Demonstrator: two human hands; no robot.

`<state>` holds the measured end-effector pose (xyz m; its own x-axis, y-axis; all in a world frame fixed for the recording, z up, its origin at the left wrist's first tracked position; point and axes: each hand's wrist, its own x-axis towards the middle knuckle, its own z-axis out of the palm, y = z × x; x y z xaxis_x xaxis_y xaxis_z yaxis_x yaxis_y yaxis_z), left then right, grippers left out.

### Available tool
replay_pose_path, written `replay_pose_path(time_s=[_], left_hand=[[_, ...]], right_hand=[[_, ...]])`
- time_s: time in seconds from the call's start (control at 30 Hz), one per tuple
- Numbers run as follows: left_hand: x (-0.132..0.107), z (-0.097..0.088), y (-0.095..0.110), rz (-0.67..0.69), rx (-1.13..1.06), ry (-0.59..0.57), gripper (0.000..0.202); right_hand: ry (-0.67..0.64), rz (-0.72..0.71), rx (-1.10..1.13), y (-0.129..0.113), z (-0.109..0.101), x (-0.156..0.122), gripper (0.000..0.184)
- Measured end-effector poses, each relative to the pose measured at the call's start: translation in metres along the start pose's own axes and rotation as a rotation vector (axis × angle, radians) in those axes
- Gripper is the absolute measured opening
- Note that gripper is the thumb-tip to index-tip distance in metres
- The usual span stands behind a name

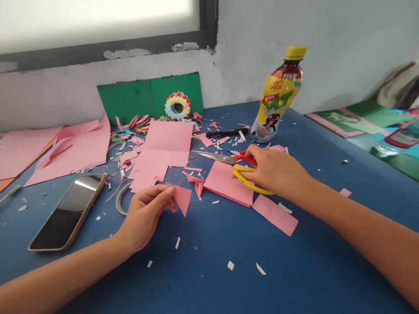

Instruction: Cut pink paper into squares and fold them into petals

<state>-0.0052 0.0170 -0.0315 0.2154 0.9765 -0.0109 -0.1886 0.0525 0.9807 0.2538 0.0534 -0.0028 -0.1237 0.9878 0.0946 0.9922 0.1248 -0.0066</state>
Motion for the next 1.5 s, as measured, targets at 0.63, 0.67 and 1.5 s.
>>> replay_pose_path(time_s=[0.63,0.67,1.5], left_hand=[[-0.006,0.008,0.009,-0.054,0.296,-0.134,0.020],[-0.006,0.008,0.009,-0.063,0.288,-0.141,0.020],[-0.004,0.005,0.005,0.018,0.376,-0.159,0.015]], right_hand=[[-0.448,-0.295,0.910,-0.068,-0.008,-0.040,0.035],[-0.382,-0.313,0.841,-0.064,-0.007,-0.036,0.034],[-0.699,-0.002,1.327,-0.080,0.009,-0.045,0.026]])
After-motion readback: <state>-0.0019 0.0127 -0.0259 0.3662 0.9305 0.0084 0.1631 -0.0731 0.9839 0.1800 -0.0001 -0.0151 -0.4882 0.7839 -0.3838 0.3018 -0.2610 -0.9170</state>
